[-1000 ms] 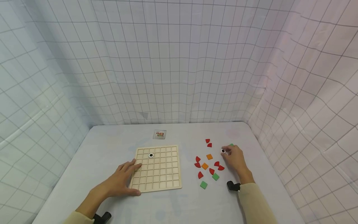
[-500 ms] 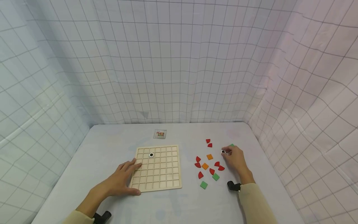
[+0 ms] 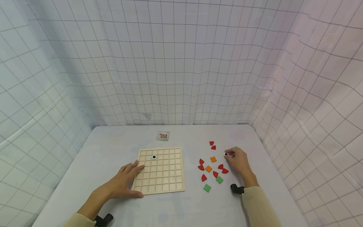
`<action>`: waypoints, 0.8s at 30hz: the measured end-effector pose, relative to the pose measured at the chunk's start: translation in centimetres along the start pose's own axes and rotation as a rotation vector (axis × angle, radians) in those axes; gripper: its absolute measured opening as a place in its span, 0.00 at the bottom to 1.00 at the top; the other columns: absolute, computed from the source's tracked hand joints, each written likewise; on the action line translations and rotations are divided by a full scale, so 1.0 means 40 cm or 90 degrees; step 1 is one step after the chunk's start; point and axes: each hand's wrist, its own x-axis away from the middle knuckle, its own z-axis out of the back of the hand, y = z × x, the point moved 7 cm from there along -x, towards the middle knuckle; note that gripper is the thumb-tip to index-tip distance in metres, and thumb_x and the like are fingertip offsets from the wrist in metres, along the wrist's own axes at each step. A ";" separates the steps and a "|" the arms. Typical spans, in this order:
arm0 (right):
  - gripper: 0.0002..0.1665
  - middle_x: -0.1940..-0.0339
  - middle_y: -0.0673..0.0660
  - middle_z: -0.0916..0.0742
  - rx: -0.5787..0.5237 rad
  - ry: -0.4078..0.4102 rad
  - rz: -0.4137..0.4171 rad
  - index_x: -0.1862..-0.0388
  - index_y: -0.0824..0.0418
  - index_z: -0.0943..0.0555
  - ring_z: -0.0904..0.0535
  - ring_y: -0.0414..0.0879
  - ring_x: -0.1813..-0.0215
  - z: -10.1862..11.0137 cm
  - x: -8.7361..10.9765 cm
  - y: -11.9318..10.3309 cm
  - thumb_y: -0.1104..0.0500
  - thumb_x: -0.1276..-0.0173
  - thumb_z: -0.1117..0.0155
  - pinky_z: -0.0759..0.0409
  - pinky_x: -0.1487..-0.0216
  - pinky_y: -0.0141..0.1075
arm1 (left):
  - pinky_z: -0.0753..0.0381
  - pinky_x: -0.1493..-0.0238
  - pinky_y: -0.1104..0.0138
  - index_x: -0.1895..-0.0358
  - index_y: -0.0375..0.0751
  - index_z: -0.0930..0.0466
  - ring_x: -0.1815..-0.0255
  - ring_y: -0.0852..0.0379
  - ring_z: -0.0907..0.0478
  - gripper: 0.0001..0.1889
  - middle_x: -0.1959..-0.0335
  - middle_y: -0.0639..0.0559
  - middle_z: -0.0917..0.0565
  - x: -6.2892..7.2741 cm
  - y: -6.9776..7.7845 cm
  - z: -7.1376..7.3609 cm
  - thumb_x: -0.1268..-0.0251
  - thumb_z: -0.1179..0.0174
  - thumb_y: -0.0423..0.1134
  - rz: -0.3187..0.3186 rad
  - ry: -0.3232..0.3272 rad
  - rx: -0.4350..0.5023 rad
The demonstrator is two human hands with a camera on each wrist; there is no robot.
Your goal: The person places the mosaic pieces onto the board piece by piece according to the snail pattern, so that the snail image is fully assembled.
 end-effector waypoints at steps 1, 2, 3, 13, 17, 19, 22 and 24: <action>0.16 0.42 0.68 0.10 -0.001 0.000 -0.001 0.36 0.65 0.07 0.14 0.59 0.47 -0.001 0.000 0.000 0.60 0.18 0.23 0.15 0.46 0.43 | 0.30 0.18 0.19 0.07 0.46 0.34 0.08 0.15 0.44 0.67 0.03 0.31 0.43 0.001 0.000 0.000 0.48 0.08 0.66 0.002 -0.001 0.001; 0.17 0.42 0.68 0.09 -0.002 -0.001 0.002 0.36 0.65 0.07 0.14 0.59 0.47 -0.003 -0.001 -0.001 0.60 0.18 0.23 0.15 0.46 0.42 | 0.30 0.18 0.20 0.07 0.46 0.34 0.07 0.16 0.44 0.67 0.03 0.31 0.43 0.001 -0.001 0.000 0.48 0.08 0.66 0.003 -0.001 -0.001; 0.17 0.42 0.68 0.09 -0.004 -0.003 0.003 0.36 0.65 0.07 0.14 0.59 0.47 -0.005 -0.001 -0.003 0.60 0.18 0.23 0.14 0.46 0.42 | 0.31 0.18 0.19 0.07 0.46 0.34 0.07 0.16 0.44 0.67 0.03 0.31 0.43 0.001 -0.001 -0.001 0.48 0.08 0.67 0.005 -0.002 -0.002; 0.19 0.39 0.66 0.08 -0.013 -0.022 0.006 0.33 0.63 0.08 0.16 0.54 0.48 -0.020 0.007 -0.063 0.58 0.16 0.23 0.14 0.50 0.39 | 0.28 0.19 0.21 0.07 0.47 0.33 0.08 0.18 0.42 0.67 0.03 0.33 0.43 -0.001 0.001 -0.004 0.48 0.09 0.67 0.009 0.000 -0.015; 0.19 0.39 0.65 0.08 -0.009 -0.030 0.023 0.32 0.62 0.08 0.16 0.53 0.48 -0.028 0.006 -0.096 0.57 0.17 0.22 0.16 0.55 0.34 | 0.27 0.20 0.21 0.08 0.46 0.33 0.08 0.17 0.42 0.66 0.03 0.31 0.44 0.000 0.002 -0.001 0.47 0.09 0.67 0.002 0.005 -0.014; 0.20 0.39 0.65 0.08 -0.014 -0.035 0.033 0.33 0.62 0.08 0.16 0.53 0.48 -0.031 0.008 -0.114 0.57 0.17 0.21 0.16 0.57 0.32 | 0.26 0.20 0.20 0.08 0.48 0.33 0.08 0.16 0.42 0.66 0.04 0.29 0.44 0.000 0.001 0.000 0.48 0.08 0.67 0.008 0.005 -0.010; 0.18 0.40 0.64 0.08 -0.021 -0.040 0.052 0.34 0.62 0.08 0.16 0.52 0.49 -0.037 0.010 -0.144 0.57 0.18 0.21 0.16 0.59 0.31 | 0.27 0.20 0.20 0.08 0.50 0.33 0.08 0.16 0.43 0.66 0.05 0.27 0.45 0.000 -0.001 -0.002 0.49 0.08 0.67 0.020 0.002 -0.001; 0.17 0.41 0.64 0.07 -0.030 -0.038 0.070 0.36 0.62 0.07 0.15 0.52 0.50 -0.043 0.010 -0.169 0.58 0.18 0.20 0.16 0.60 0.30 | 0.27 0.20 0.21 0.08 0.51 0.33 0.08 0.16 0.42 0.66 0.05 0.26 0.45 0.001 -0.002 0.000 0.49 0.08 0.67 0.025 0.002 -0.001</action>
